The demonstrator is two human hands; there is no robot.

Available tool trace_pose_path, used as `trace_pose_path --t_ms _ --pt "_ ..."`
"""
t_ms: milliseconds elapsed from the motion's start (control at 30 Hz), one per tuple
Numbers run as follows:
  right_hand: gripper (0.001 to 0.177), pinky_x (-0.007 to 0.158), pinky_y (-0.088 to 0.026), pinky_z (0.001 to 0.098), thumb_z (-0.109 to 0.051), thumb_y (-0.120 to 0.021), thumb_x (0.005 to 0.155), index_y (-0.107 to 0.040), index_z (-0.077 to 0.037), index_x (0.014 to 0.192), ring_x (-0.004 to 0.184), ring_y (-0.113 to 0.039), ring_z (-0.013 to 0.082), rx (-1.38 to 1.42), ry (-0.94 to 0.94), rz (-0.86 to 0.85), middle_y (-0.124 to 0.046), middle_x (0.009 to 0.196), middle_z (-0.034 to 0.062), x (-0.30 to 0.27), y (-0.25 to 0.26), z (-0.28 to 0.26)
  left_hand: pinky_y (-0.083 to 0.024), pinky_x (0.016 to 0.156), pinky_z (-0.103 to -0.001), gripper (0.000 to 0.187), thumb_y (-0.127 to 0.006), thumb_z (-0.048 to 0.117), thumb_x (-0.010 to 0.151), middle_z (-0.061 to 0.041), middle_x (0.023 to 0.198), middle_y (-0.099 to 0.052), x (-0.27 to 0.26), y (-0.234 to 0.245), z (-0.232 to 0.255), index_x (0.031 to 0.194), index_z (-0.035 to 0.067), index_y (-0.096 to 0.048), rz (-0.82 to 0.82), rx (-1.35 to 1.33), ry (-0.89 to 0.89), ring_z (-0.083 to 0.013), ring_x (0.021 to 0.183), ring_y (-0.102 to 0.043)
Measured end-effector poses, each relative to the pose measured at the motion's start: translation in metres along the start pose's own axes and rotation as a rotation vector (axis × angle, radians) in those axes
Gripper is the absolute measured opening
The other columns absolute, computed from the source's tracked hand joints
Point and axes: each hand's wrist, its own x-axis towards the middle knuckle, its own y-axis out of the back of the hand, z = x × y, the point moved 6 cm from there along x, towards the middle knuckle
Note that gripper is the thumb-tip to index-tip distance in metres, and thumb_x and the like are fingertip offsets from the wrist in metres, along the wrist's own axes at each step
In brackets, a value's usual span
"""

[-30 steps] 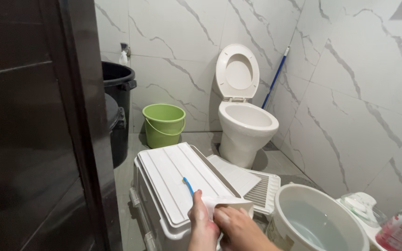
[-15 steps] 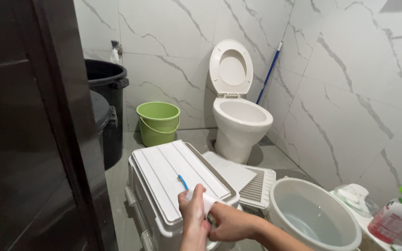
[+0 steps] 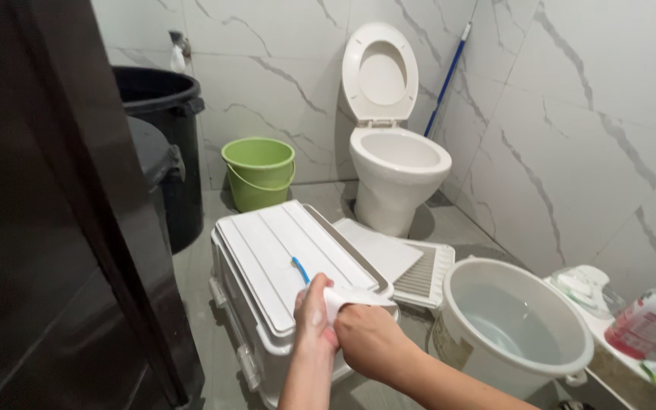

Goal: The person scrubs a white plastic component with a yellow sponge and a blue toothbrush, then rinses it with water from a blue scoop. The person also rinses a clear plastic bin and its lid with the scoop and places them on the floor.

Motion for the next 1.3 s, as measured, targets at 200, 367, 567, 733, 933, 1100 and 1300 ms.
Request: trace_pose_path --t_ms 200,367,567,733,933,1100,1300 --pt "0.007 0.065 -0.055 0.0452 -0.002 -0.064 0.076 -0.069 0.000 0.072 0.076 -0.069 0.0355 -0.075 -0.006 0.032 -0.068 0.080 0.0202 -0.003 -0.015 -0.009 -0.058 0.067 -0.046 0.038 -0.072 0.016 0.074 -0.016 0.094 -0.063 -0.001 0.006 0.006 0.106 0.002 -0.057 0.029 0.078 -0.096 -0.0298 0.080 -0.066" --pt "0.005 0.067 -0.056 0.0452 0.000 -0.064 0.076 -0.069 0.001 0.075 0.080 -0.069 0.0365 0.007 -0.036 0.003 -0.068 0.084 0.0209 -0.004 -0.018 -0.012 -0.058 0.070 -0.042 0.050 -0.075 0.013 0.071 -0.014 0.096 -0.065 -0.001 0.011 0.009 0.115 0.001 -0.056 0.088 0.176 -0.162 -0.0259 0.082 -0.066" --pt "0.017 0.077 -0.054 0.0459 0.002 -0.068 0.072 -0.074 0.003 0.088 0.089 -0.068 0.0406 0.393 -0.151 0.109 -0.070 0.095 0.0250 0.002 0.008 0.002 -0.052 0.061 -0.049 0.055 -0.073 0.017 0.073 -0.017 0.092 -0.062 -0.008 0.017 0.001 0.120 0.000 -0.052 0.202 0.122 -0.063 -0.0311 0.075 -0.063" --pt "0.036 0.090 -0.059 0.0326 0.000 -0.065 0.075 -0.067 0.003 0.111 0.104 -0.077 0.0240 1.152 -0.102 0.358 -0.076 0.106 0.0133 -0.003 0.037 0.015 -0.047 0.062 -0.038 0.057 -0.071 0.047 0.087 -0.011 0.093 -0.064 -0.006 -0.006 0.011 0.120 0.001 -0.063 -0.035 0.236 -0.153 -0.0221 0.077 -0.060" --pt "0.037 0.073 -0.061 0.0386 -0.007 -0.079 0.080 -0.068 0.001 0.114 0.083 -0.074 0.0260 1.481 -0.636 0.617 -0.077 0.100 0.0177 -0.006 0.041 0.063 -0.056 0.077 -0.029 0.065 -0.063 0.061 0.087 -0.008 0.106 -0.076 -0.011 -0.008 0.023 0.125 0.009 -0.072 -0.074 0.670 -0.308 -0.0164 0.095 -0.072" --pt "0.033 0.077 -0.059 0.0330 -0.013 -0.076 0.088 -0.066 0.002 0.115 0.086 -0.073 0.0156 1.849 -0.553 0.597 -0.075 0.097 0.0091 -0.004 0.030 0.067 -0.056 0.072 -0.035 0.060 -0.070 0.052 0.087 -0.010 0.110 -0.073 -0.005 0.015 0.001 0.127 0.007 -0.069 -0.011 0.274 -0.077 -0.0197 0.095 -0.070" --pt "0.032 0.076 -0.054 0.0357 -0.008 -0.072 0.086 -0.073 -0.005 0.118 0.085 -0.070 0.0189 0.848 -0.393 0.615 -0.076 0.099 0.0112 -0.025 0.024 0.037 -0.057 0.072 -0.039 0.049 -0.067 0.044 0.090 -0.006 0.107 -0.073 0.017 0.025 -0.006 0.126 0.012 -0.067 0.091 -0.081 0.014 -0.0237 0.091 -0.070"
